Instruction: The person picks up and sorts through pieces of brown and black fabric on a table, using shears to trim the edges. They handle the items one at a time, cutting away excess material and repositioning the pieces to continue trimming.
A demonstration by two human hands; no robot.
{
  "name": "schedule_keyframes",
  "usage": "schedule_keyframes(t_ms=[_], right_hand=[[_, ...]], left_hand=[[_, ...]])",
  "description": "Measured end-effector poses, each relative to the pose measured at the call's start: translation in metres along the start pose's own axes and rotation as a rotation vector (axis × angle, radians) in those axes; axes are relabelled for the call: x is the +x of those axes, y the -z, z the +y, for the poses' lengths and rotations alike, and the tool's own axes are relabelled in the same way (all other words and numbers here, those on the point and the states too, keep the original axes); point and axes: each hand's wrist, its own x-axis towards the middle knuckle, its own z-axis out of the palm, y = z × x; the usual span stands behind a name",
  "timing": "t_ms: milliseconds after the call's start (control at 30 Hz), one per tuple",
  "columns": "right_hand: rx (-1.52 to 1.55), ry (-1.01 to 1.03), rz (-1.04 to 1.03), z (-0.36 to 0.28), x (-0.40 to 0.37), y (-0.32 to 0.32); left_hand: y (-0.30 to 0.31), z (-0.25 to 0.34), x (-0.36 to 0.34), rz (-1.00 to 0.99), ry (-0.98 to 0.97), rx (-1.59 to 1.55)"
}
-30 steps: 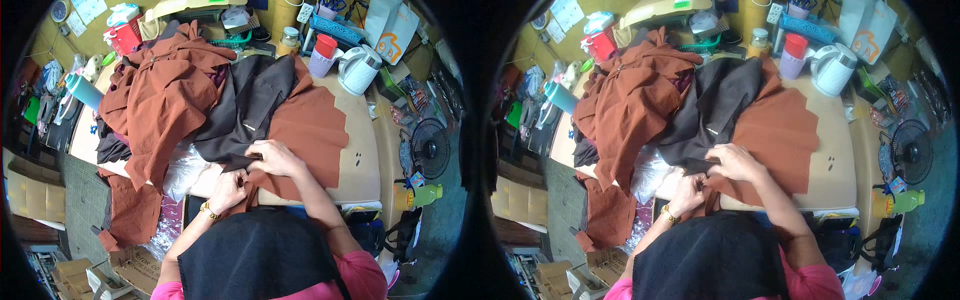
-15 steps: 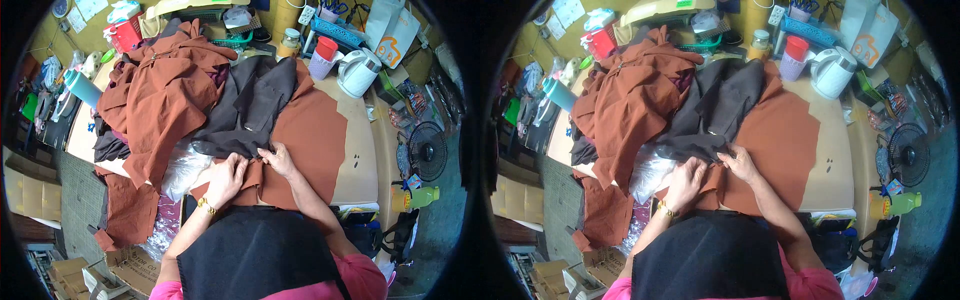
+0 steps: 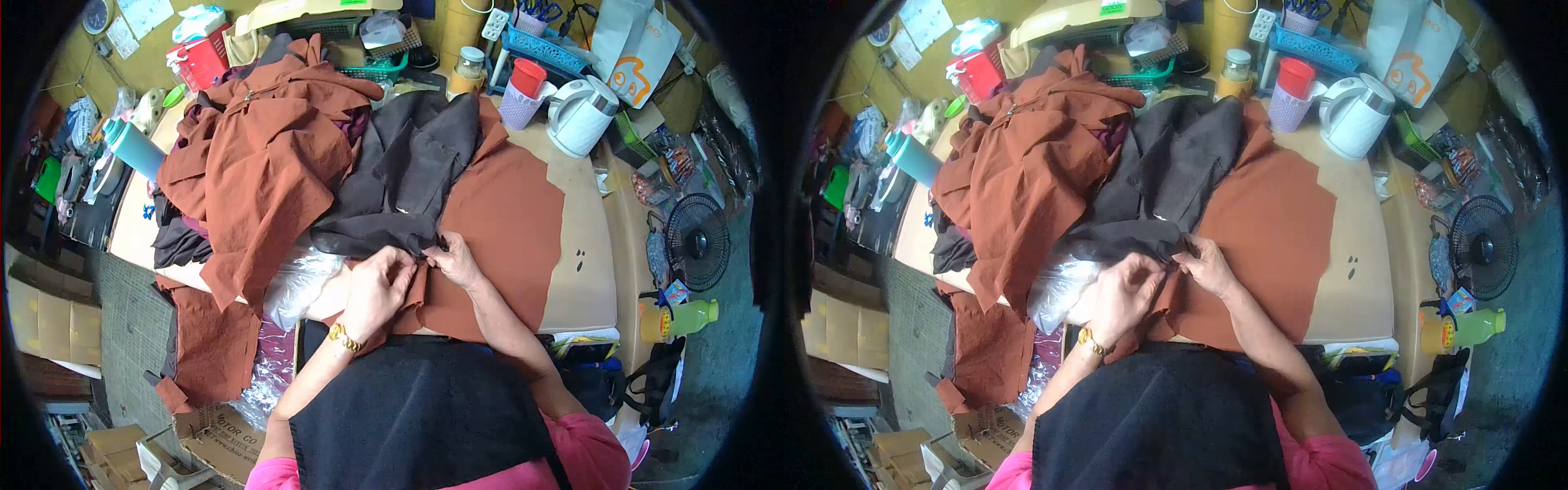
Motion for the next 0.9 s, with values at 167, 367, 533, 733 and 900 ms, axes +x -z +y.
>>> schedule_keyframes(t_ms=[167, 367, 533, 733, 900], right_hand=[[0.035, 0.027, 0.018, -0.001, -0.001, -0.003], [0.000, 0.003, -0.042, -0.004, -0.002, -0.002], [-0.028, -0.065, -0.029, -0.007, -0.003, 0.005], [-0.457, 0.104, 0.495, 0.004, 0.020, 0.025], [-0.517, 0.125, 0.072, 0.001, 0.090, 0.013]], left_hand=[[-0.010, -0.016, -0.001, 0.024, -0.103, 0.085], [-0.006, -0.018, 0.012, -0.073, 0.065, 0.178], [-0.011, -0.029, 0.018, -0.125, 0.144, -0.064], [-0.002, -0.045, 0.016, -0.322, 0.230, -0.625], [-0.017, -0.045, -0.003, -0.284, -0.229, -0.224]])
